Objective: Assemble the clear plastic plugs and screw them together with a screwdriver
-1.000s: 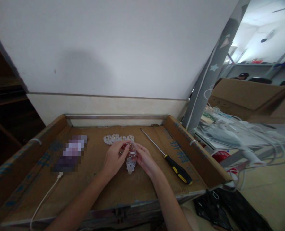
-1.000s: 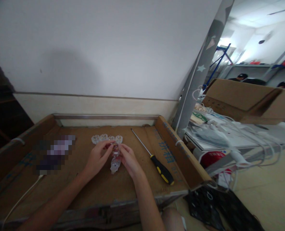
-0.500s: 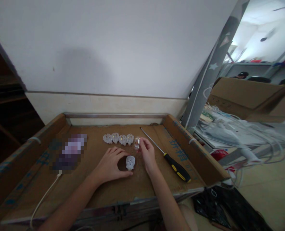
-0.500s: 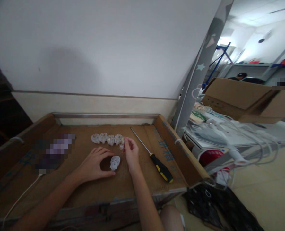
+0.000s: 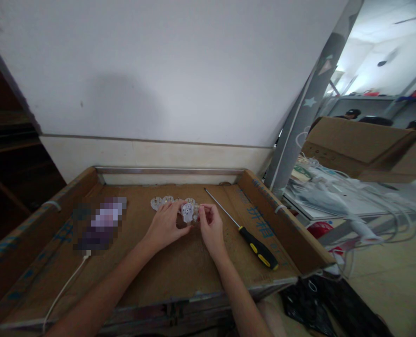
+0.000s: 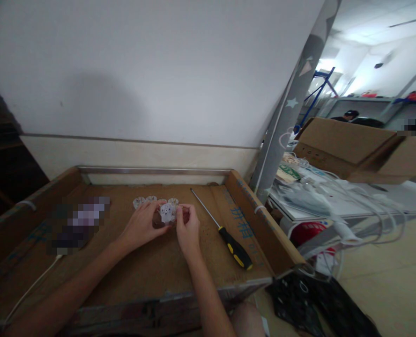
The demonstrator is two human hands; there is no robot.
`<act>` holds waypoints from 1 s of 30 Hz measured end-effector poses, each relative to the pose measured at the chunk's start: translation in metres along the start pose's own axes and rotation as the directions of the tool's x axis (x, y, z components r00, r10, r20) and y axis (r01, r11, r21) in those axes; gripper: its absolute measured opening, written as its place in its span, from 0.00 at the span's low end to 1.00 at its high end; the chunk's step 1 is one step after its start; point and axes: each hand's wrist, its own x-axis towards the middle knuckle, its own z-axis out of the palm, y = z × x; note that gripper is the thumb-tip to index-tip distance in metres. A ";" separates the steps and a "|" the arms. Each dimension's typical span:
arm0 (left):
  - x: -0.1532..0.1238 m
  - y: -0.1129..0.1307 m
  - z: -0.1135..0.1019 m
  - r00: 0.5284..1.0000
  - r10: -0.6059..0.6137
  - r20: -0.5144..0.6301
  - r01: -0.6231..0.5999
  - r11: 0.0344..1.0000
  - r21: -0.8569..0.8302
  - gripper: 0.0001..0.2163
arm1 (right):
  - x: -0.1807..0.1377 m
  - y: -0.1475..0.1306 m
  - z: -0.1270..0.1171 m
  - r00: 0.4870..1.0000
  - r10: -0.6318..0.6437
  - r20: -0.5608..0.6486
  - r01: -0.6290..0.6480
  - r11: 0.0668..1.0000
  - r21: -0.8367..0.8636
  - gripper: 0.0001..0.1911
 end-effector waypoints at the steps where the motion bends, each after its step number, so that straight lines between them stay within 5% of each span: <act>1: 0.003 0.000 0.002 1.000 0.009 0.002 -0.009 1.000 -0.001 0.25 | 0.000 -0.001 0.000 1.000 -0.009 0.005 0.009 1.000 -0.013 0.12; 30: -0.009 0.002 0.012 0.997 -0.053 -0.051 0.042 0.981 -0.191 0.25 | -0.007 -0.005 0.003 0.984 -0.137 0.113 0.154 0.975 -0.161 0.11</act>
